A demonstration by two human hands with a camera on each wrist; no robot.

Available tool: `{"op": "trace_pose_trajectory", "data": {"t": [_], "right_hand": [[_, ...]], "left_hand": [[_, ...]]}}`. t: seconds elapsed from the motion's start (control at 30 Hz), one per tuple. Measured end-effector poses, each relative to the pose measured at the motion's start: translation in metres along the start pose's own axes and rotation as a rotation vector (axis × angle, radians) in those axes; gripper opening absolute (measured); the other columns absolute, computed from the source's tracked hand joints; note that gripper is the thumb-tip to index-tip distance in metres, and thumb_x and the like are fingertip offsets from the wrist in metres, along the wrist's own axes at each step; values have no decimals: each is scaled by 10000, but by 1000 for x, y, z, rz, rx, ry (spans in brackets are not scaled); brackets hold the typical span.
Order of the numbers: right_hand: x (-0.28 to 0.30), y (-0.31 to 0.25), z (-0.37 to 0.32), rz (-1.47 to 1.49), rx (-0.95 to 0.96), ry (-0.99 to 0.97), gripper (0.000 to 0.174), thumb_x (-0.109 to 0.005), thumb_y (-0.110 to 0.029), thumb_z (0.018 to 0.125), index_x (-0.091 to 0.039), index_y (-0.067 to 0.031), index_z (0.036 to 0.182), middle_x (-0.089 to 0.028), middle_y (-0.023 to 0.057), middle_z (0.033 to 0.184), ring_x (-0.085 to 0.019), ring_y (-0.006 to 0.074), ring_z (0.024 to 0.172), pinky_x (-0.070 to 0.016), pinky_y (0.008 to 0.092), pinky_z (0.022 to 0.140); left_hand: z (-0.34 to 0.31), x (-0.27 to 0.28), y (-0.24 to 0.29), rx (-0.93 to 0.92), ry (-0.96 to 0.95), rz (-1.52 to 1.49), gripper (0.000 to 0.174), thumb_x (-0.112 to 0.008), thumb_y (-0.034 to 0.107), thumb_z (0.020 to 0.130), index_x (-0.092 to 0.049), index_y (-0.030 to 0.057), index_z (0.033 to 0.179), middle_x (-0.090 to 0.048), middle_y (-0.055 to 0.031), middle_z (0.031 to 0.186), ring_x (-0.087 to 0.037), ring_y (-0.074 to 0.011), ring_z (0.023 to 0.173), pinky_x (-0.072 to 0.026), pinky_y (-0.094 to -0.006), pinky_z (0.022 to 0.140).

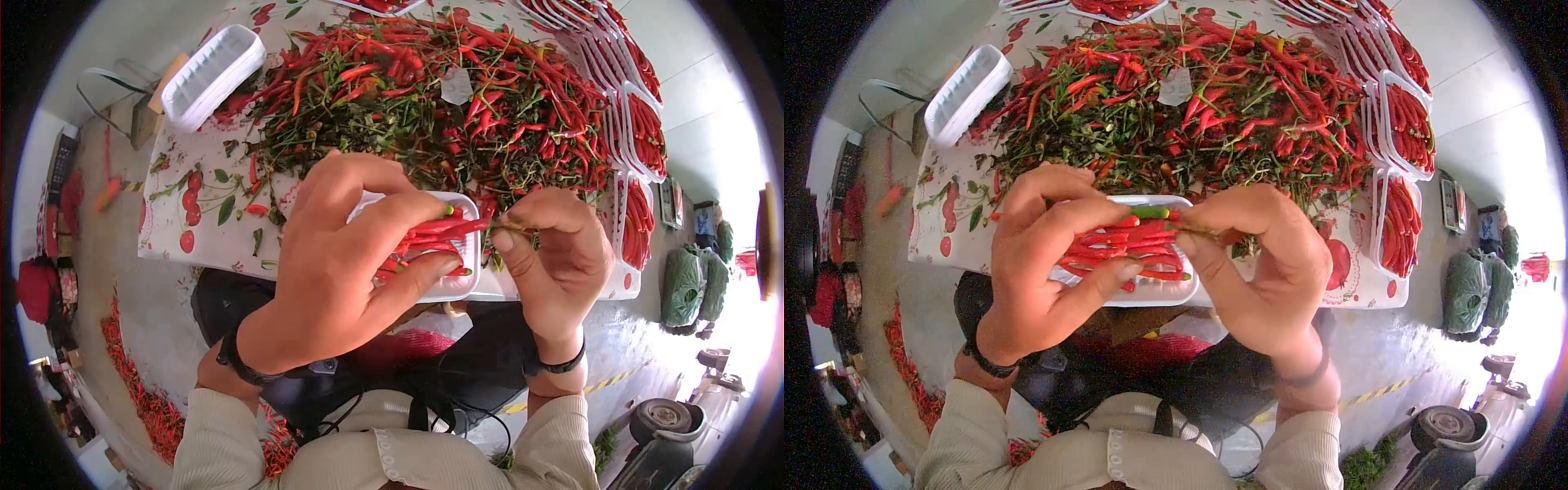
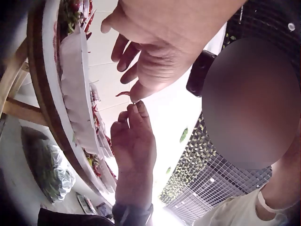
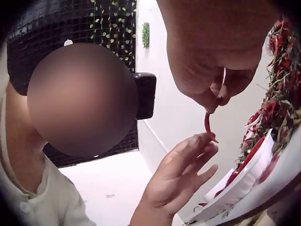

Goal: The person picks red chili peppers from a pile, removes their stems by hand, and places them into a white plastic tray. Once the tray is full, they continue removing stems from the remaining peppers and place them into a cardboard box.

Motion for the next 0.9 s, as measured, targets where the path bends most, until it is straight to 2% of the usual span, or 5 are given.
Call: {"op": "trace_pose_trajectory", "data": {"t": [0.43,0.53,0.63,0.73,0.9], "right_hand": [[-8,-4,6,-396,149,-109,220,-798,35,734,-723,-30,931,-687,123,899,-653,283,776,-518,362,685],[-8,-8,6,-465,190,-160,184,-771,34,755,-699,2,921,-671,129,930,-631,264,817,-500,345,755],[-8,-11,5,-492,190,-169,172,-772,20,739,-700,-3,894,-665,125,907,-620,267,810,-488,360,739],[-5,-12,9,-463,198,-210,181,-769,17,704,-712,-33,868,-659,106,855,-627,285,765,-503,379,684],[5,-11,10,-113,48,-351,157,-761,-1,728,-714,-32,875,-659,96,853,-628,282,813,-498,388,735]], "left_hand": [[-3,-1,-2,-43,15,69,197,-799,67,789,-699,44,957,-598,-109,1037,-590,-319,1023,-469,-475,954],[-4,0,-3,-44,16,61,189,-799,73,793,-700,38,950,-599,-111,1030,-593,-317,1019,-468,-472,950],[-3,1,-2,-42,12,85,174,-791,73,801,-702,32,944,-604,-117,1023,-594,-316,1016,-468,-471,946],[-3,1,-5,-42,12,55,164,-781,69,808,-701,26,944,-609,-126,1021,-596,-317,1021,-467,-474,951],[-1,0,-6,-39,-36,-81,147,-771,82,822,-705,21,939,-615,-131,1013,-597,-320,1042,-469,-469,956]]}}
Point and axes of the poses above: each hand's wrist, its own z-axis towards the middle knuckle, its own x-axis out of the back of the hand, y = z × x, the point moved 1 cm from there along z, towards the middle knuckle
